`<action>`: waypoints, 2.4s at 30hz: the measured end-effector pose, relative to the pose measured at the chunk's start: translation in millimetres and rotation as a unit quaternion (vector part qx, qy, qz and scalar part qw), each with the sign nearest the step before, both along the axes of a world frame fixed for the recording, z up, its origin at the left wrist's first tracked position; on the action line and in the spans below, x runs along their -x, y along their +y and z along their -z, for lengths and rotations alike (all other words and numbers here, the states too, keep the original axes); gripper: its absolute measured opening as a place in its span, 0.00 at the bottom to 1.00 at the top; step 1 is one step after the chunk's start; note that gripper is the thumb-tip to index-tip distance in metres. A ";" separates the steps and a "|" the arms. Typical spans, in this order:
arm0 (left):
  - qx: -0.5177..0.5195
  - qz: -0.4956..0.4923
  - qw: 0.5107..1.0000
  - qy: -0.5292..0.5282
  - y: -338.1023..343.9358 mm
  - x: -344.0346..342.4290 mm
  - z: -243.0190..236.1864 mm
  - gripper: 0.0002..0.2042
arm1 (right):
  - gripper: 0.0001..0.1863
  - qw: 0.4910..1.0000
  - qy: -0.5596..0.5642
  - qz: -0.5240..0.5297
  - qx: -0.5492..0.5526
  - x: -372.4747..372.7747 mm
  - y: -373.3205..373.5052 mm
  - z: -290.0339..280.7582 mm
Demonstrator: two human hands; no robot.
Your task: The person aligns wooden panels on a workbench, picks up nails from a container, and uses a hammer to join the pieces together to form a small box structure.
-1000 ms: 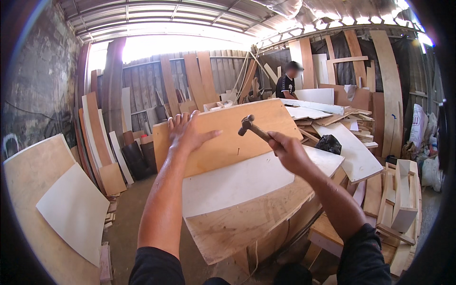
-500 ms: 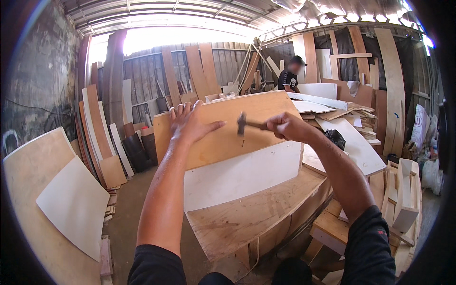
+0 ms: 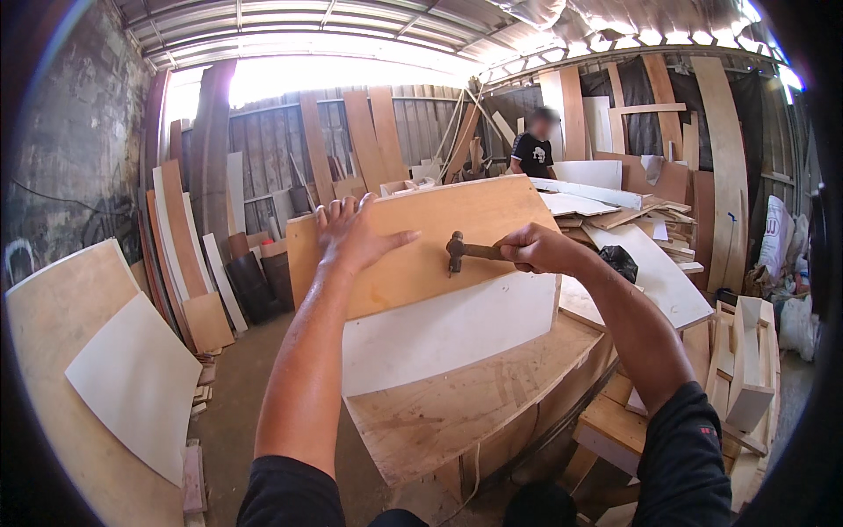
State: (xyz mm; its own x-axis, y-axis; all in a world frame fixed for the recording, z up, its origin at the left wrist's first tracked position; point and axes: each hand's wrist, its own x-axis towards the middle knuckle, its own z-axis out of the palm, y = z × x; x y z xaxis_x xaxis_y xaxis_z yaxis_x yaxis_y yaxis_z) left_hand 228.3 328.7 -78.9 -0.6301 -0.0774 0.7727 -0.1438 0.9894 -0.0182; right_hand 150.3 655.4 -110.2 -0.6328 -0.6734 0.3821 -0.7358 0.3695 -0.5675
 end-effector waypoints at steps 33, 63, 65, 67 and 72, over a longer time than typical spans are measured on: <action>-0.011 0.011 0.999 -0.029 -3.4 3.2 -2.5 0.59 | 0.11 0.985 -0.029 0.021 0.171 -25.3 7.5 8.5; -0.003 0.017 1.000 -0.004 -7.1 3.9 -0.1 0.59 | 0.22 0.928 0.209 0.186 0.247 -106.3 -34.2 66.1; -0.004 0.011 1.000 -0.012 -4.7 1.2 -1.7 0.59 | 0.22 0.904 0.270 0.164 0.289 -93.5 -39.3 77.2; -0.004 0.007 1.000 -0.017 -6.1 0.0 -1.2 0.60 | 0.21 0.960 0.185 0.162 0.131 -107.2 -33.5 73.7; -0.022 0.008 0.999 -0.041 0.8 -7.3 -5.6 0.59 | 0.20 0.928 0.204 0.188 0.250 -112.4 -30.6 58.4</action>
